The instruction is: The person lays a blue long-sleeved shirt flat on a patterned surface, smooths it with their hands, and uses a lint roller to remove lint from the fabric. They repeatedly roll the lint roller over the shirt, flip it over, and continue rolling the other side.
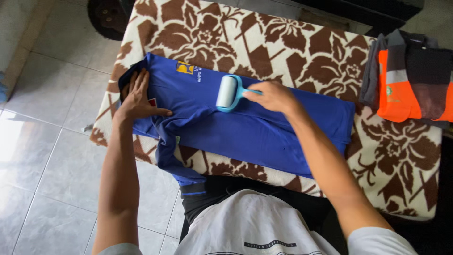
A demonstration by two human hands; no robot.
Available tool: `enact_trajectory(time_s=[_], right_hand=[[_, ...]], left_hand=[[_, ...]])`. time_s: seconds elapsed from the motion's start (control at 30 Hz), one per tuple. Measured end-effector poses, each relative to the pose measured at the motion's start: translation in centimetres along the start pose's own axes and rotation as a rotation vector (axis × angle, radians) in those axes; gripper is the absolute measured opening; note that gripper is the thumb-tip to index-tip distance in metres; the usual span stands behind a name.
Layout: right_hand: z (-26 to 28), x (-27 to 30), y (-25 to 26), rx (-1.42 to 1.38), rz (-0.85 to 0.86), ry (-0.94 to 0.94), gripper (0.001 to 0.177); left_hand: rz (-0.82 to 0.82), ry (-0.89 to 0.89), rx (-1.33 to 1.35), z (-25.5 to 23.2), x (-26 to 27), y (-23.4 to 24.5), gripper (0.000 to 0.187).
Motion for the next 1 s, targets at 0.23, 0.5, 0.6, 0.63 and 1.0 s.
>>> enact_trajectory(time_s=[0.23,0.5,0.6,0.63,1.0], right_hand=[[-11.7,11.4,3.0,-0.031,0.051,-0.199,0.054],[-5.1,2.5,-0.2,-0.146,0.072,-0.119,0.052],[0.5,-2.8,-1.6,-0.04,0.006,-0.018,0.052],[1.9,-4.0,-1.8,-0.017,0.002,-0.066,0.053],[-2.2,1.6,-0.1,-0.043,0.008,-0.138,0.053]], left_hand=[[0.03,0.191,0.1,-1.4,-0.7,1.1,0.128],[-0.225,-0.037,-0.05,-9.8,-3.3,-2.3,0.078],[-0.28,-0.043,-0.042,-9.0,-3.2,-3.0,0.071],[-0.305,-0.042,-0.049,-8.8,-3.2,-3.0,0.07],[-0.251,-0.005,-0.097,-9.5,-3.1,-2.5,0.084]])
Point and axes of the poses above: each hand's wrist, its own x-axis away from the middle knuckle, its own y-axis out of the back of the hand, z = x × y, the point moved 8 cm from there along -x, towards the middle knuckle, and after that the axes turned 14 degrees about z, right-handed, at the moved point
